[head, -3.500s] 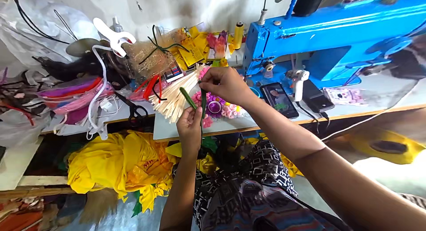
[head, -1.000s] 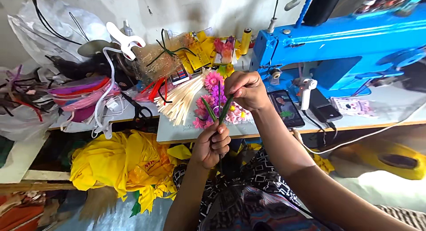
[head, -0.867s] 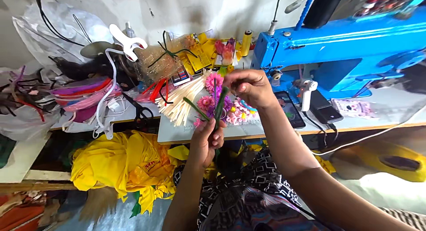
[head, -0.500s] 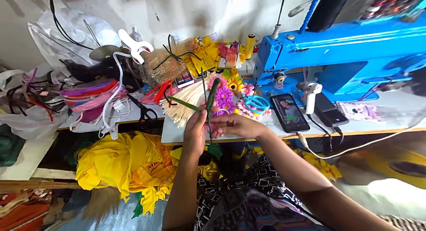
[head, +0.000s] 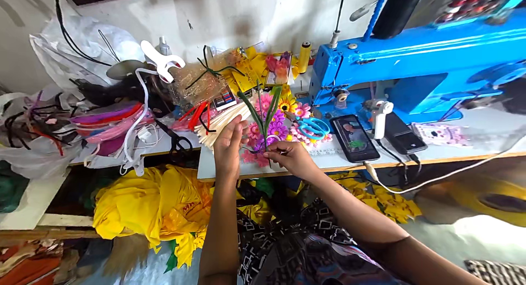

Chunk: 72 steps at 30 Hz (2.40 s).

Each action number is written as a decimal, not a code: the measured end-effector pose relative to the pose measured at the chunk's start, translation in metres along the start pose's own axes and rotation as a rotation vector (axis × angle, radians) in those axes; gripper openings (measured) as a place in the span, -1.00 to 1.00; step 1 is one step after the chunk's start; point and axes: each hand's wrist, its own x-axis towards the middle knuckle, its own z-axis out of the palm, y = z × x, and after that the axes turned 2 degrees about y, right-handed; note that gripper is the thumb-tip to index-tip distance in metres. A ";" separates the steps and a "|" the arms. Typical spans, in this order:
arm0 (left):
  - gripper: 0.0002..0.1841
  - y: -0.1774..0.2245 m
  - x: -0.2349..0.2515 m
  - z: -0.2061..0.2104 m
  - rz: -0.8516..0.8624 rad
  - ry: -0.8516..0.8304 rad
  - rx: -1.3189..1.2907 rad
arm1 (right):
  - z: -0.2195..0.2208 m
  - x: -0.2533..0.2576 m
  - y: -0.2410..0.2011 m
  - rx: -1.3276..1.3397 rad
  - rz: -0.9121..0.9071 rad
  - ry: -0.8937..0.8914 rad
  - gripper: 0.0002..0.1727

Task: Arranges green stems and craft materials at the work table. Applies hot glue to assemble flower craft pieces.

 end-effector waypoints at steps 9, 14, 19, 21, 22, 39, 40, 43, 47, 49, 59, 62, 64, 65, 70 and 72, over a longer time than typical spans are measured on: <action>-0.86 0.014 0.013 -0.002 -0.010 -0.028 0.099 | -0.005 0.002 0.004 -0.100 -0.034 -0.108 -0.82; -0.91 0.011 0.010 0.005 -0.060 0.037 0.033 | -0.001 0.009 -0.005 0.215 0.065 -0.083 -0.85; -0.89 0.003 0.005 0.015 -0.012 0.193 -0.057 | 0.012 0.009 -0.008 0.435 0.137 -0.014 -0.93; -0.91 0.002 0.003 0.019 -0.036 0.249 -0.095 | 0.015 0.010 -0.009 0.436 0.135 0.008 -0.94; -0.92 0.001 0.002 0.020 -0.052 0.262 -0.110 | 0.016 0.010 -0.009 0.430 0.136 0.005 -0.94; -0.84 -0.017 -0.025 0.018 0.073 0.060 0.260 | -0.004 0.026 -0.032 -0.166 -0.070 0.172 -0.76; -0.84 -0.018 -0.027 0.019 0.084 0.061 0.252 | -0.003 0.030 -0.033 -0.178 -0.101 0.152 -0.77; -0.82 -0.020 -0.033 0.012 0.093 0.080 0.190 | -0.019 0.032 -0.037 -0.211 -0.140 0.078 -0.78; -0.83 -0.005 -0.050 -0.011 0.030 0.089 0.153 | -0.053 0.013 -0.029 -0.030 0.009 0.186 -0.63; -0.85 -0.002 -0.060 -0.012 0.035 0.023 0.106 | -0.051 0.005 -0.022 0.273 0.061 0.107 -0.65; -0.88 -0.018 -0.085 0.029 0.081 0.114 0.051 | -0.007 0.009 -0.013 0.612 -0.118 0.076 -0.88; -0.90 -0.028 -0.093 0.038 0.111 0.207 0.055 | 0.003 0.002 -0.010 0.526 -0.165 0.163 -0.88; -0.89 -0.028 -0.094 0.036 0.104 0.202 0.071 | 0.000 -0.001 -0.008 0.533 -0.167 0.128 -0.85; -0.89 -0.028 -0.094 0.034 0.087 0.182 0.078 | -0.004 -0.001 -0.006 0.556 -0.171 0.086 -0.83; -0.88 -0.028 -0.103 0.033 -0.012 0.109 0.049 | -0.019 -0.003 0.005 0.567 -0.241 0.052 -0.77; -0.89 -0.028 -0.105 0.039 -0.023 0.126 0.018 | -0.018 -0.005 0.007 0.539 -0.274 0.106 -0.79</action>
